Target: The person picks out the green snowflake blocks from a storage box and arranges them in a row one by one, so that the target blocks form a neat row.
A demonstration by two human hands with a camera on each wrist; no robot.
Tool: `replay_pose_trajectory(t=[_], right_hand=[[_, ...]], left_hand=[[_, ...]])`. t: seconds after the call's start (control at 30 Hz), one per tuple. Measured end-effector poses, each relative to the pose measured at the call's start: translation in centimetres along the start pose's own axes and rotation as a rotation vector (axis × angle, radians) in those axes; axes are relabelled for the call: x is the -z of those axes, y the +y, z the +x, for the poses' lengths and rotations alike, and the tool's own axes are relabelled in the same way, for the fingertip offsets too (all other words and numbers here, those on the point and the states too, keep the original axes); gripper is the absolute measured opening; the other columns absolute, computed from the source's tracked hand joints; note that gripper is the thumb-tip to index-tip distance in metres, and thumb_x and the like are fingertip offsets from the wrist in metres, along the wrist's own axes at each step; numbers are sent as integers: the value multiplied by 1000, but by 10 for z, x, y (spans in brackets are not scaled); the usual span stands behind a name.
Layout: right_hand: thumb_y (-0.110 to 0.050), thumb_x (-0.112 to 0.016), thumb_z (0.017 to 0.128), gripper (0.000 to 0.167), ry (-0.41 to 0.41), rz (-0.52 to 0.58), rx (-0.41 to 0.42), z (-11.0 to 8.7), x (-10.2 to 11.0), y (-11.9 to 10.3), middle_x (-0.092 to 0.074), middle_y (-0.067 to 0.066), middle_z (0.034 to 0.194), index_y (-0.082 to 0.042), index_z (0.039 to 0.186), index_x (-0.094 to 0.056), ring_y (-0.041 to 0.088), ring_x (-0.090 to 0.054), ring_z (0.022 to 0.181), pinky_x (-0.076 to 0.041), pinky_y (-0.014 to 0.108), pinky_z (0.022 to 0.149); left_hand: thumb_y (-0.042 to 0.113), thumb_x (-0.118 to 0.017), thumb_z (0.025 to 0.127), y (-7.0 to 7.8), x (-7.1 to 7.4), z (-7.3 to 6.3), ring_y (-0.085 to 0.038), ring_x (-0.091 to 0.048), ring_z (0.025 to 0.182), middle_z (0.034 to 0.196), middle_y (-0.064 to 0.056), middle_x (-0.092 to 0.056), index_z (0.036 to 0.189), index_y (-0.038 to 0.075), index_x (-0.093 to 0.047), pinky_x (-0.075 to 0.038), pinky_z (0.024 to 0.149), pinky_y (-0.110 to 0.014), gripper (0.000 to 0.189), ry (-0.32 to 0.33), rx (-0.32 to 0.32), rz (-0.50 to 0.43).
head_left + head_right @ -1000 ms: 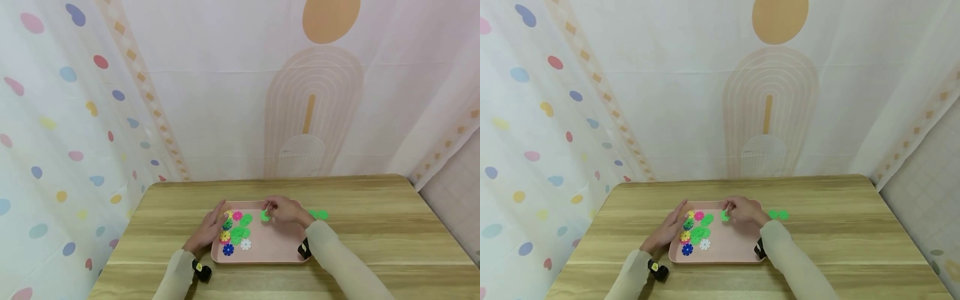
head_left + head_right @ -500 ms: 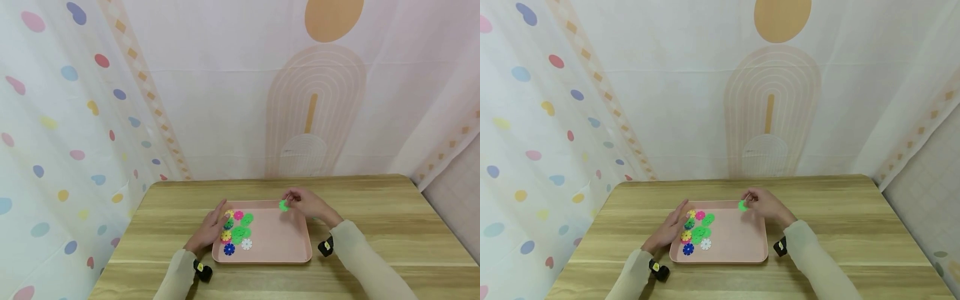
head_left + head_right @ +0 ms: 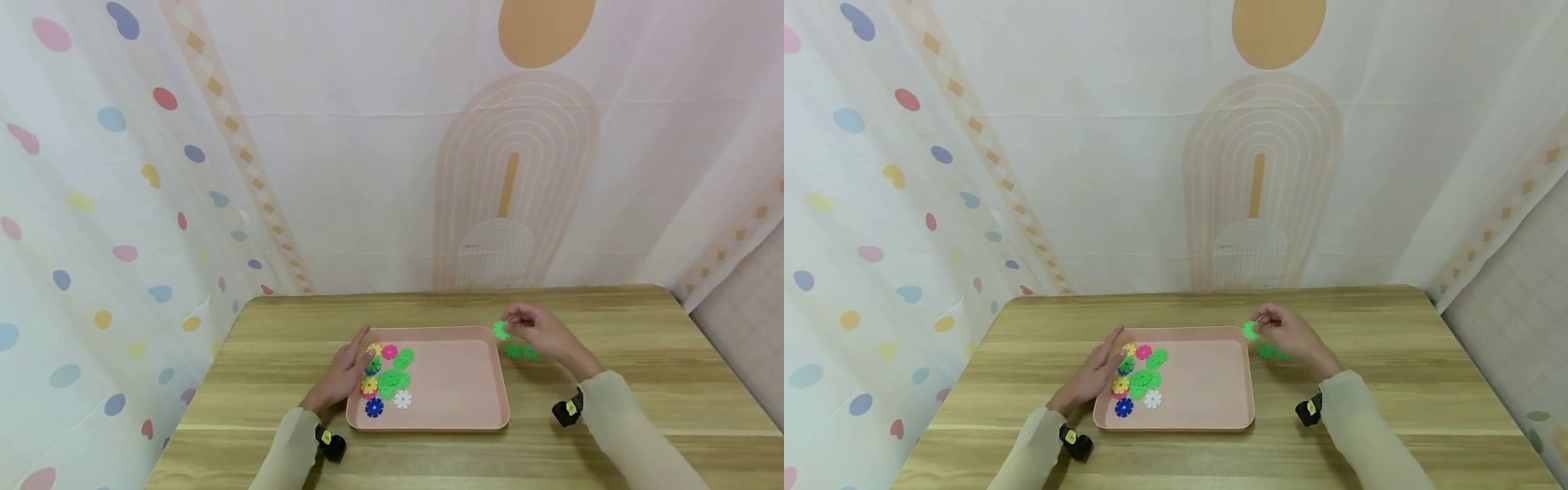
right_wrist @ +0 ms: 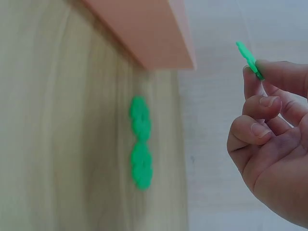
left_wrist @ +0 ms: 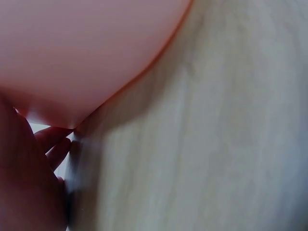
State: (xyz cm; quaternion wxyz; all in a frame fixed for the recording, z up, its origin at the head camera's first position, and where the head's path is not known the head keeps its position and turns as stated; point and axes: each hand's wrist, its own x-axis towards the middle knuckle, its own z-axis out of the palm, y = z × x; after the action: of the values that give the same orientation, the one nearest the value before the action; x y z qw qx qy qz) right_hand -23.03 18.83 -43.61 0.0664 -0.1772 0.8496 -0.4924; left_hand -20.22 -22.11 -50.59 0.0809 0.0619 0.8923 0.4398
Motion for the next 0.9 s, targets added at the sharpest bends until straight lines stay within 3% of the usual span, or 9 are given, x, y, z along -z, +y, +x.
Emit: replay_pose_trajectory(t=[0.23,0.6,0.9], right_hand=[[-5,-57,98,18,45,27,-58,-19,17,17,-61,12,96,3,114,-60,17,-54,78,-47,27,60],[-10,-58,99,20,98,-30,-116,-43,39,48,-62,12,95,4,114,-60,16,-53,76,-47,27,61],[-7,-57,98,24,61,-26,-206,-52,41,69,-63,11,97,9,116,-58,14,-52,81,-45,24,64]], left_hand=[[52,-37,104,0,-1,-1,-41,-18,147,162,-18,-22,161,29,-12,-14,113,-71,66,-1,1,-1],[52,-37,104,3,2,-1,-42,-17,148,162,-17,-21,161,29,-12,-13,113,-71,65,-15,4,18],[54,-36,104,4,1,-2,-41,-19,147,162,-16,-22,160,30,-12,-14,113,-71,66,-17,15,31]])
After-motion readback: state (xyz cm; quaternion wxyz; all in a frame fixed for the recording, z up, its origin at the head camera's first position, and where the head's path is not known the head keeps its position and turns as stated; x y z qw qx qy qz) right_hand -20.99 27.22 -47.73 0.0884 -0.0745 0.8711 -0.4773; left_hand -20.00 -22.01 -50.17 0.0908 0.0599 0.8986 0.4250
